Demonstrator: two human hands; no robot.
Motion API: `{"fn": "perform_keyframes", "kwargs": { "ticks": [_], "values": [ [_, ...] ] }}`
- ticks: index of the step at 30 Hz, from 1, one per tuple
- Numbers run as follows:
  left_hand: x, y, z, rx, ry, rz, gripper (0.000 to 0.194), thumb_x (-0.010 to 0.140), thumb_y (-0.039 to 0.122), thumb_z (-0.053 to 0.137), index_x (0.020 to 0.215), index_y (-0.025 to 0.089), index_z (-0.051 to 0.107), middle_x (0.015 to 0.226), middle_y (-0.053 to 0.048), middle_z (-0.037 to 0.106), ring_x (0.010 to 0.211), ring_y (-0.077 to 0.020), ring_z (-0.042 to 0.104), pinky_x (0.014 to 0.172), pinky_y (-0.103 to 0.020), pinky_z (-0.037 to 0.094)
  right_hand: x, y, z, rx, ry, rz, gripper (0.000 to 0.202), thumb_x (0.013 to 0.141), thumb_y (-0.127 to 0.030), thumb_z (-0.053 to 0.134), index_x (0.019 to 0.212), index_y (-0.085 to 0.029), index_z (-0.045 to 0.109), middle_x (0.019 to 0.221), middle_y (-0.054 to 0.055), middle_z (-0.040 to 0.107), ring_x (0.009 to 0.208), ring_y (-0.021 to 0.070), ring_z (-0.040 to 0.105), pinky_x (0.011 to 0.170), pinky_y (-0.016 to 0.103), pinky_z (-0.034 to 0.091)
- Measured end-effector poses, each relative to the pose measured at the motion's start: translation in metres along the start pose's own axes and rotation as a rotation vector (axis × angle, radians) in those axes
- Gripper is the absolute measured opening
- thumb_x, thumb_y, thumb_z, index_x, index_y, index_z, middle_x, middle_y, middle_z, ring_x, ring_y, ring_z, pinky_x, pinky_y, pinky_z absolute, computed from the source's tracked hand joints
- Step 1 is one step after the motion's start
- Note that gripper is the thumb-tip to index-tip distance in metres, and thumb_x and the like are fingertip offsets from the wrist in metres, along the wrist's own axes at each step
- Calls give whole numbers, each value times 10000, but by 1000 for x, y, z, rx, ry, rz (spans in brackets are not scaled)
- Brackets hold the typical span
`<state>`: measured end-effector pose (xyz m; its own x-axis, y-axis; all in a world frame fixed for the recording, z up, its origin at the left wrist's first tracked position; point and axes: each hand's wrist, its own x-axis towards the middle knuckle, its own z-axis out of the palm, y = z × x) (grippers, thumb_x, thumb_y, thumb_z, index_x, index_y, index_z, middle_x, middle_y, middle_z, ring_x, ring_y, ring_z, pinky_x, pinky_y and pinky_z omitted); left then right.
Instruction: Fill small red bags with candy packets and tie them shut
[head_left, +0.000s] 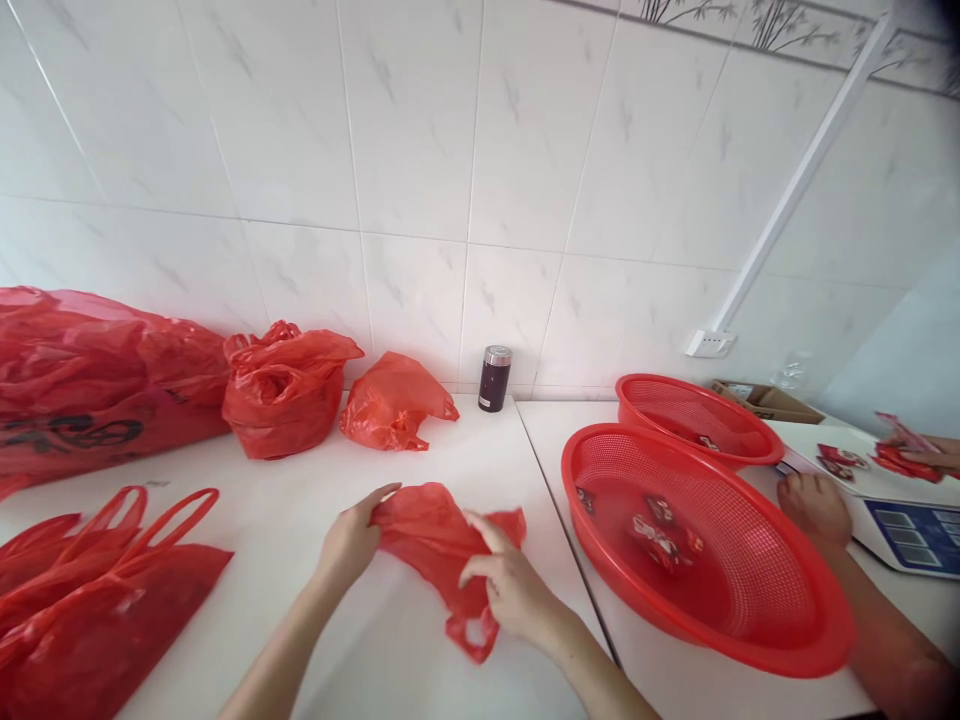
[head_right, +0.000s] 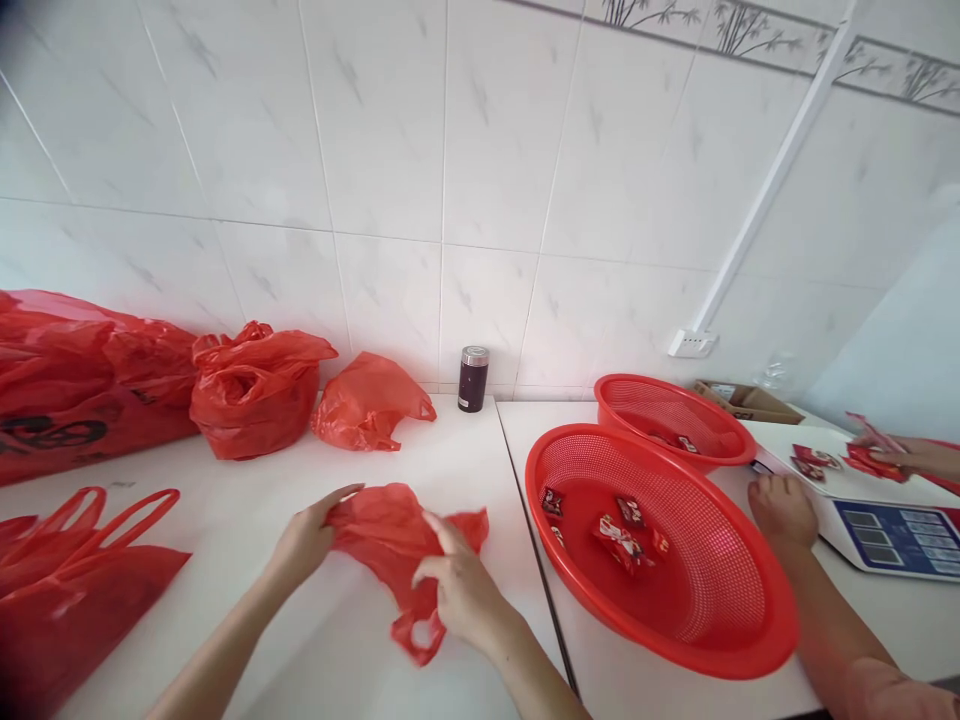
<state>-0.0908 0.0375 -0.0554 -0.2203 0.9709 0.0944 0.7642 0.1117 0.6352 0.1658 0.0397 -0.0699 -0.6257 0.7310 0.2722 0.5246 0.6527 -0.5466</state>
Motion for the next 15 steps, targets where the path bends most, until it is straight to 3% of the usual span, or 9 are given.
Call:
{"fn": "perform_keyframes", "kwargs": {
  "ticks": [2, 3, 5, 7, 9, 11, 13, 15],
  "values": [
    [-17, -8, -26, -224, -112, -57, 515, 843, 139, 356, 1321, 253, 508, 866, -33, 718, 747, -196, 668, 678, -312, 516, 6, 8, -13, -82, 139, 56, 462, 678, 119, 369, 811, -175, 700, 1515, 56, 327, 1402, 227, 291, 1097, 427, 344],
    [-29, -11, -37, -442, -212, -91, 441, 884, 225, 390, 1304, 258, 520, 878, -31, 716, 746, -194, 669, 672, -305, 515, 10, 11, -18, -112, 203, 96, 465, 684, 112, 365, 861, -167, 693, 1472, 90, 388, 1377, 232, 336, 1086, 433, 356],
    [-56, -13, -51, -832, -422, -161, 299, 872, 354, 530, 1117, 226, 645, 866, -40, 713, 740, -188, 665, 654, -273, 503, 19, 14, -23, -107, 276, 180, 462, 717, 82, 361, 971, -163, 658, 1296, 125, 547, 1232, 223, 502, 1003, 410, 431],
    [-82, -12, -52, -1075, -552, -239, 230, 809, 378, 651, 862, 162, 710, 788, -58, 707, 670, -166, 645, 613, -238, 482, 28, 10, -20, -20, 306, 259, 313, 788, -13, 399, 948, -172, 616, 1076, 106, 625, 1011, 209, 613, 873, 370, 494],
    [-101, -8, -43, -1224, -524, -305, 224, 771, 357, 705, 761, 134, 717, 713, -61, 697, 617, -149, 627, 605, -228, 481, 36, 2, -13, 128, 343, 322, 93, 841, -189, 484, 888, -189, 564, 978, 80, 615, 886, 204, 623, 768, 341, 512],
    [-111, -3, -30, -1356, -399, -331, 174, 729, 295, 750, 793, 134, 728, 700, -54, 697, 636, -160, 639, 643, -241, 507, 41, -8, -4, 357, 362, 371, 186, 822, -331, 562, 953, -208, 519, 989, 64, 606, 857, 201, 619, 689, 312, 518],
    [-112, 0, -23, -1445, -273, -339, 149, 690, 209, 773, 819, 147, 731, 704, -47, 705, 652, -173, 654, 658, -256, 534, 43, -14, 2, 584, 333, 414, 321, 805, -343, 580, 1085, -228, 475, 962, 36, 620, 813, 186, 622, 629, 285, 516],
    [-108, -1, -24, -1528, -135, -386, 111, 694, 133, 742, 801, 160, 726, 747, -52, 729, 674, -183, 674, 659, -261, 556, 41, -13, 3, 664, 266, 410, 415, 798, -225, 540, 1203, -245, 448, 903, 5, 631, 770, 166, 620, 642, 276, 514]
  ]
}}
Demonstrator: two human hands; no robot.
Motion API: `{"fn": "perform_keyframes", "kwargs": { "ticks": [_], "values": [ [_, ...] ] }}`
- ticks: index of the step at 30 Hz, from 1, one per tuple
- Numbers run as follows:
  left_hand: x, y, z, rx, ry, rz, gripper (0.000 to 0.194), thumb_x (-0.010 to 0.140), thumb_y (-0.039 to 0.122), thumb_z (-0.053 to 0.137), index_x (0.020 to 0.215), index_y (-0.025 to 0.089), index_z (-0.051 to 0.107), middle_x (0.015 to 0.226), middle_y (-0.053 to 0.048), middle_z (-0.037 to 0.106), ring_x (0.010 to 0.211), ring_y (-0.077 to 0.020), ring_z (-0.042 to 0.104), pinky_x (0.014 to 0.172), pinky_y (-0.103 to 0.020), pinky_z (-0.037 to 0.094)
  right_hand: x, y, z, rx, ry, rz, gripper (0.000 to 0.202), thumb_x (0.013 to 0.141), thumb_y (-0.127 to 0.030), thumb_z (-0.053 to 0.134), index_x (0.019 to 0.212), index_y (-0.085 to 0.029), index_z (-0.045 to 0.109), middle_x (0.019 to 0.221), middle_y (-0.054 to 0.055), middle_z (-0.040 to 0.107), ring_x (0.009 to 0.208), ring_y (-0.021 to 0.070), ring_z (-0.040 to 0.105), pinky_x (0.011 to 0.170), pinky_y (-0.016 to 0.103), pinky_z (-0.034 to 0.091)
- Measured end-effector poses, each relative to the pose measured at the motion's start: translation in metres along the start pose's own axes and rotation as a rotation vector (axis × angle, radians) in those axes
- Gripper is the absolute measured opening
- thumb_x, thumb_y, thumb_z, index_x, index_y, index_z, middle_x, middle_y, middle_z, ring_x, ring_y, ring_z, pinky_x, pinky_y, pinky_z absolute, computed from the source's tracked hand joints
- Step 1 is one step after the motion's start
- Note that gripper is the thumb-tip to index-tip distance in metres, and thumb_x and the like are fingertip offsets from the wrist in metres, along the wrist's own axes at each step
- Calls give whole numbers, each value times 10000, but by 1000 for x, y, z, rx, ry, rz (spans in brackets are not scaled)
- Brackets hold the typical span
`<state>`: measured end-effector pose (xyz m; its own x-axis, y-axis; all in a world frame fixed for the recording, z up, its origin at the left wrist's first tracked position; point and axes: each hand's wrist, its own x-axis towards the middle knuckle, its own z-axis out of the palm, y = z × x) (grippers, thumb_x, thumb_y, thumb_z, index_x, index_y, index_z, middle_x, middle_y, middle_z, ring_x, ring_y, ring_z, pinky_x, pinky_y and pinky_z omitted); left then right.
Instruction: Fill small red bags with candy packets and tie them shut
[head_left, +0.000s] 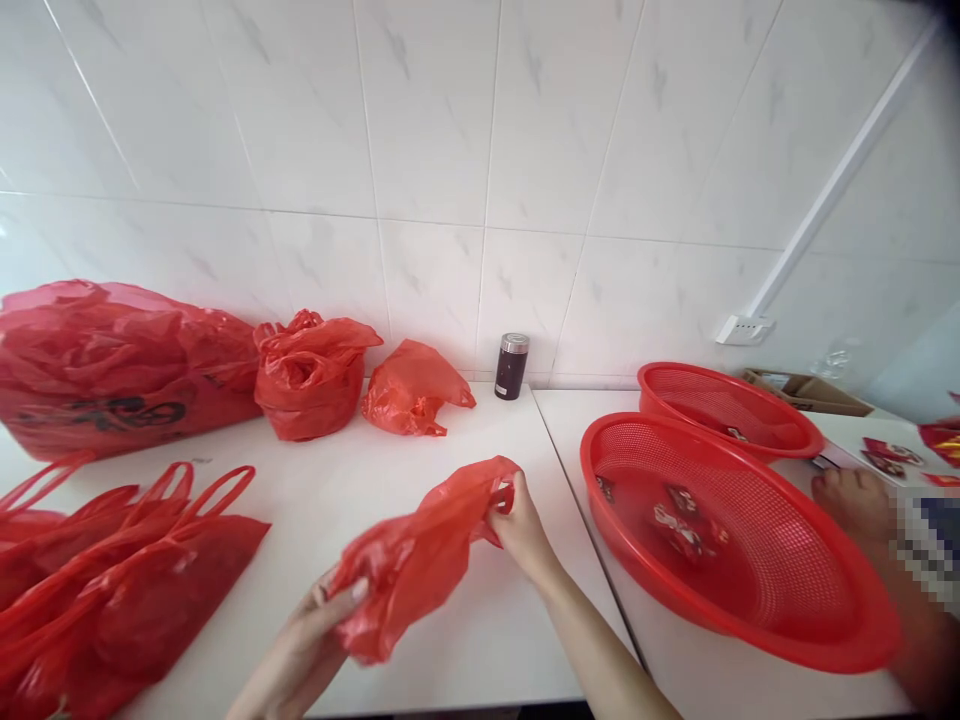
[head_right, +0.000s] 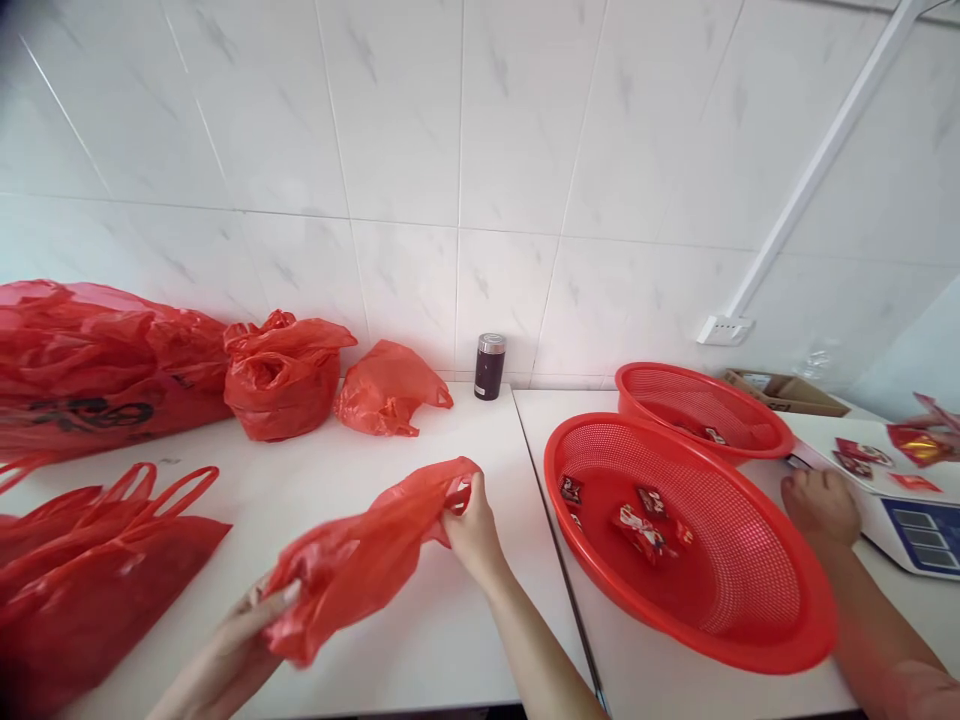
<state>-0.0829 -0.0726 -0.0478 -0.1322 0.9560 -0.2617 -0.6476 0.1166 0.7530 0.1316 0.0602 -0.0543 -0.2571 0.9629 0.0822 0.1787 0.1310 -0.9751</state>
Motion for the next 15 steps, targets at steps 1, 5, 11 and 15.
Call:
{"fn": "perform_keyframes", "kwargs": {
  "ticks": [1, 5, 11, 15],
  "values": [
    [2, 5, -2, -66, 70, 28, 106, 719, 100, 699, 799, 165, 723, 779, -56, 741, 692, -184, 685, 659, -258, 563, -1, 2, -4, -35, -26, -24, 480, 773, -139, 505, 1236, -252, 458, 906, -1, 632, 795, 160, 619, 699, 281, 513],
    [10, 31, -13, -301, 297, 102, 331, 806, 7, 466, 930, 193, 711, 880, -46, 764, 714, -164, 713, 662, -255, 582, -14, 12, -37, -280, -149, -139, 698, 645, 51, 359, 1204, -286, 605, 1008, 14, 591, 964, 134, 587, 925, 290, 439],
    [13, 18, -12, -268, 380, 86, 211, 792, 62, 518, 853, 188, 675, 761, -18, 747, 624, -135, 693, 587, -211, 563, -47, -24, -63, -478, -160, -187, 488, 793, -54, 441, 1167, -292, 646, 1258, 60, 495, 1171, 190, 518, 975, 333, 434],
    [11, -5, 4, -50, 271, 45, 194, 669, 161, 745, 849, 188, 677, 774, -19, 738, 616, -156, 678, 571, -227, 550, -63, -65, -40, -499, -38, -405, 319, 898, -167, 433, 1130, -266, 628, 1184, 71, 575, 1071, 186, 569, 923, 325, 465]
  ]
}}
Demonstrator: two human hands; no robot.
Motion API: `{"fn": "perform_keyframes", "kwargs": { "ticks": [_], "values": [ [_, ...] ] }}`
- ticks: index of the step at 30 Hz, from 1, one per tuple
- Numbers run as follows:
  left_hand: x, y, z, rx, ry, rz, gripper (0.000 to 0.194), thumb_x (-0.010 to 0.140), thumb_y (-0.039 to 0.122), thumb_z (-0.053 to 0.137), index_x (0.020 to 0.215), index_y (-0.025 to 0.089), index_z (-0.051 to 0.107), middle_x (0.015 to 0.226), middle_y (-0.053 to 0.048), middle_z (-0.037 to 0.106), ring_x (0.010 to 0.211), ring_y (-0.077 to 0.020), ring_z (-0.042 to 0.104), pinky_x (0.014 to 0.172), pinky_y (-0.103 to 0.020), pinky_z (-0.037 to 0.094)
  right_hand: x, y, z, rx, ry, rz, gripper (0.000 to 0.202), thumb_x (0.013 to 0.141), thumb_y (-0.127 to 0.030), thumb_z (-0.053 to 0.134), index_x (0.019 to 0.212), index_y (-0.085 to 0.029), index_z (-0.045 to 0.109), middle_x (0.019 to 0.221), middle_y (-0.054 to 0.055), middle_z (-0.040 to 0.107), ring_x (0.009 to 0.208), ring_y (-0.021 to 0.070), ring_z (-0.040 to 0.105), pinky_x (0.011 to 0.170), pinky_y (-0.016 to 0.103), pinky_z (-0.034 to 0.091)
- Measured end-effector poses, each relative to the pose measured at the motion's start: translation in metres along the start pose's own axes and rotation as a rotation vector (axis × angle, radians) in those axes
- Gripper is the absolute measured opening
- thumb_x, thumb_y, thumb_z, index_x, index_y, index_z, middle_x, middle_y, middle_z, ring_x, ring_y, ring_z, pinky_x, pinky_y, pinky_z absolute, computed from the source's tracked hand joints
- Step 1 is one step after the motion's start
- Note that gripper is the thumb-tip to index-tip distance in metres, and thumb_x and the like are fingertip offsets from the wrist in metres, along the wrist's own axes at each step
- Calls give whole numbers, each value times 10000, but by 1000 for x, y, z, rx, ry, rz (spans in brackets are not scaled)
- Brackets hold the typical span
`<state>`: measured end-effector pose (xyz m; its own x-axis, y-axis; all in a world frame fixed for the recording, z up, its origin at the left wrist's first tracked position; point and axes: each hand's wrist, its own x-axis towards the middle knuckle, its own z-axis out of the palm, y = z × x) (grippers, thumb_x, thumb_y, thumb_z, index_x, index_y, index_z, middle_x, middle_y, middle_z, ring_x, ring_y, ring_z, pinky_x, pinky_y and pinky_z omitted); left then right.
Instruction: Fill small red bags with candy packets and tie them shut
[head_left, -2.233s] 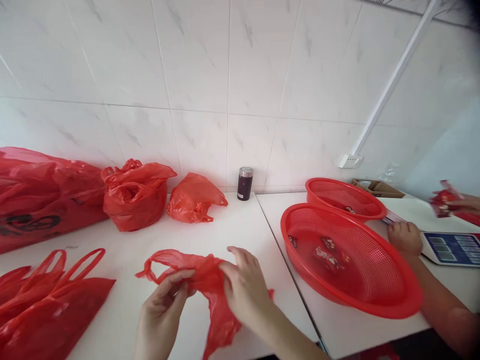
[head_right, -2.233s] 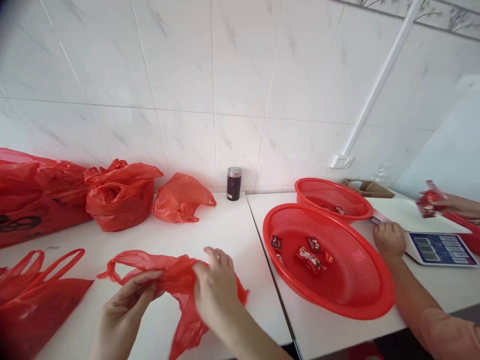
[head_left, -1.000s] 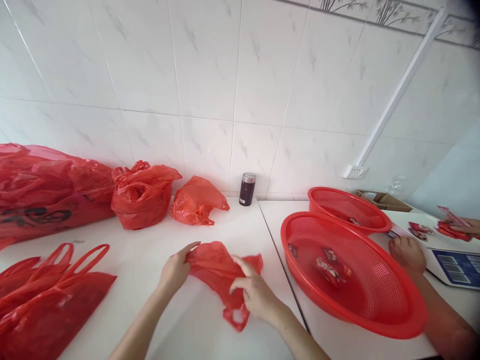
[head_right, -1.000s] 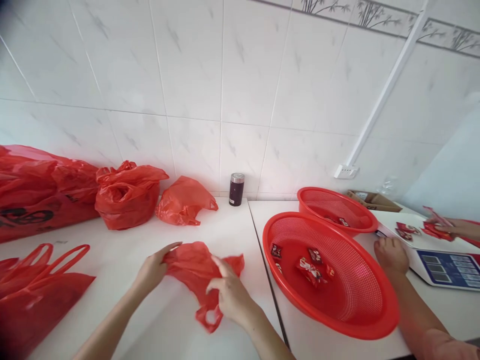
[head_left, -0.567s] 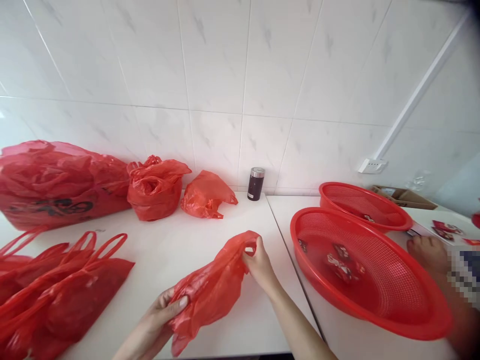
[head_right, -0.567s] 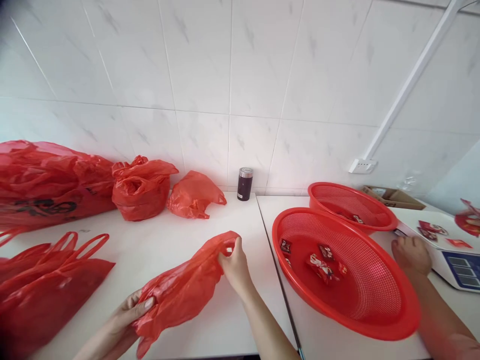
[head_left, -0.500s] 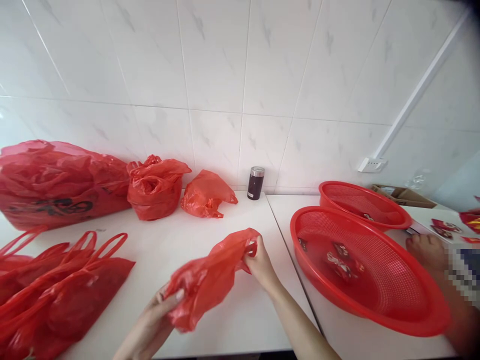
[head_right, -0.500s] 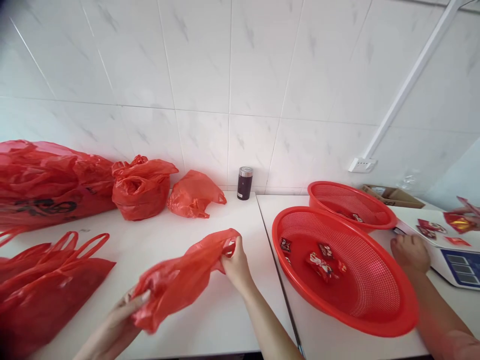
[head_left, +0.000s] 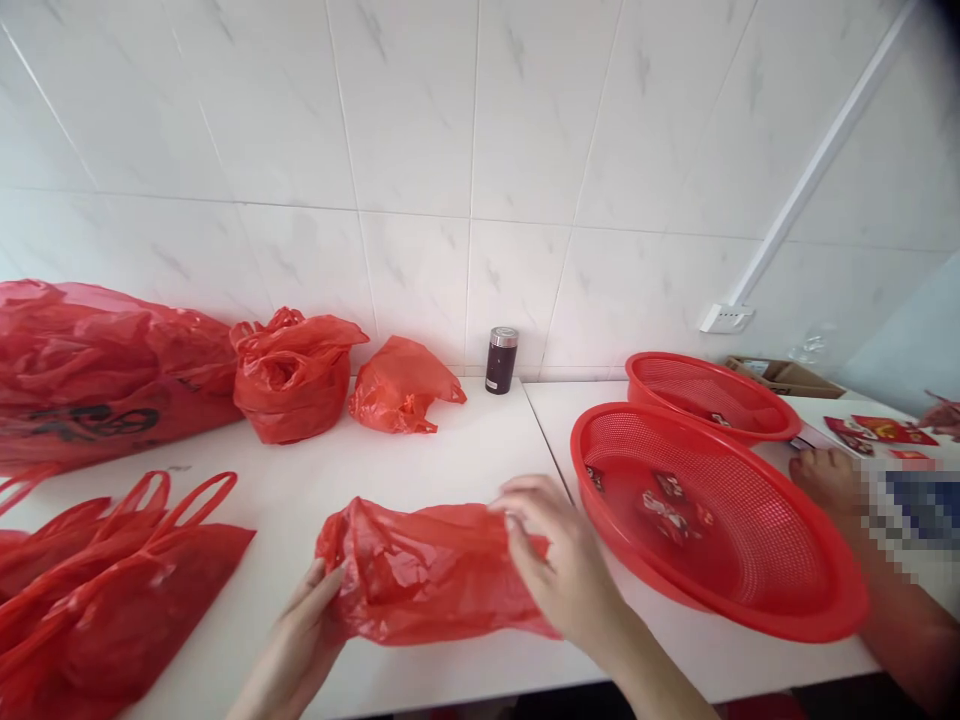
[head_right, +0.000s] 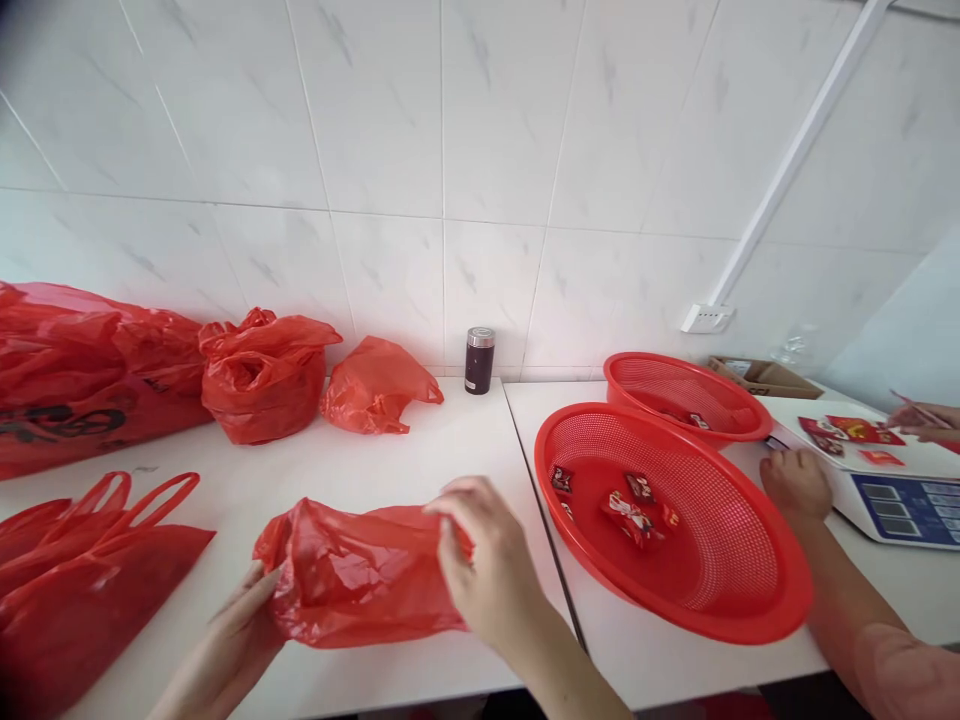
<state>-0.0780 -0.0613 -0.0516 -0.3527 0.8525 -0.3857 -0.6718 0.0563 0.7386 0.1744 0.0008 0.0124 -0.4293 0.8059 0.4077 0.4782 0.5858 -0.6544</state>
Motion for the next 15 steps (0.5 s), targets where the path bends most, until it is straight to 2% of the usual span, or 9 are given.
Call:
{"fn": "perform_keyframes", "kwargs": {
  "ticks": [2, 3, 4, 6, 8, 9, 11, 13, 15],
  "values": [
    [-4, -4, 7, 92, -65, -25, 364, 665, 240, 784, 1011, 201, 680, 917, -54, 746, 740, -193, 698, 622, -243, 558, 3, -5, 11, -75, -221, -51, 315, 889, -161, 462, 1139, -268, 621, 1017, 53, 647, 946, 191, 614, 890, 348, 476],
    [-5, -4, 9, 136, -73, -28, 433, 678, 272, 783, 1090, 209, 664, 1002, -69, 738, 816, -209, 700, 649, -247, 561, 3, -1, 17, -176, -362, -46, 345, 847, -180, 549, 1175, -267, 610, 1032, 64, 653, 987, 231, 608, 930, 407, 451],
    [-6, -3, 10, 180, -54, -24, 484, 690, 288, 778, 1150, 216, 643, 1080, -79, 721, 887, -220, 693, 669, -244, 561, 4, 7, 22, -309, -493, -15, 471, 765, -205, 666, 1226, -263, 589, 1114, 91, 638, 1085, 301, 569, 986, 493, 394],
    [-5, 0, 7, 263, 35, -5, 557, 700, 277, 773, 1229, 228, 605, 1186, -84, 682, 1000, -225, 669, 697, -225, 559, 3, 28, 23, -530, -699, 71, 863, 545, -246, 845, 1341, -249, 510, 1347, 162, 504, 1280, 450, 375, 1051, 645, 211],
    [-1, 3, 1, 315, 109, 2, 634, 685, 252, 782, 1283, 235, 572, 1215, -88, 667, 1052, -228, 654, 713, -215, 559, 1, 42, 12, -519, -815, 136, 1040, 485, -332, 881, 1416, -274, 421, 1469, 161, 376, 1357, 463, 248, 1077, 657, 124],
    [1, 3, -3, 325, 113, -11, 666, 673, 248, 789, 1299, 240, 562, 1215, -91, 667, 1061, -237, 651, 719, -225, 564, -1, 45, 1, -423, -828, 140, 985, 544, -388, 854, 1420, -307, 411, 1477, 125, 380, 1371, 417, 260, 1100, 610, 150],
    [5, 1, -10, 329, 76, -51, 707, 660, 264, 799, 1320, 255, 546, 1231, -94, 660, 1083, -268, 641, 730, -260, 579, -6, 43, -27, -182, -726, 115, 753, 707, -475, 738, 1390, -371, 438, 1447, 36, 441, 1363, 293, 337, 1124, 465, 237],
    [10, -4, -15, 336, 88, -87, 748, 652, 287, 806, 1343, 274, 519, 1273, -84, 637, 1115, -281, 623, 710, -263, 588, -17, 39, -60, -80, -499, 141, 566, 813, -486, 631, 1349, -385, 478, 1420, -6, 468, 1333, 211, 389, 1109, 355, 292],
    [15, -8, -19, 348, 119, -94, 812, 645, 299, 810, 1380, 297, 467, 1308, -65, 617, 1128, -281, 614, 673, -252, 593, -32, 43, -91, -178, -304, 254, 544, 822, -465, 617, 1339, -352, 488, 1444, 14, 430, 1337, 216, 379, 1103, 349, 299]
  ]
}}
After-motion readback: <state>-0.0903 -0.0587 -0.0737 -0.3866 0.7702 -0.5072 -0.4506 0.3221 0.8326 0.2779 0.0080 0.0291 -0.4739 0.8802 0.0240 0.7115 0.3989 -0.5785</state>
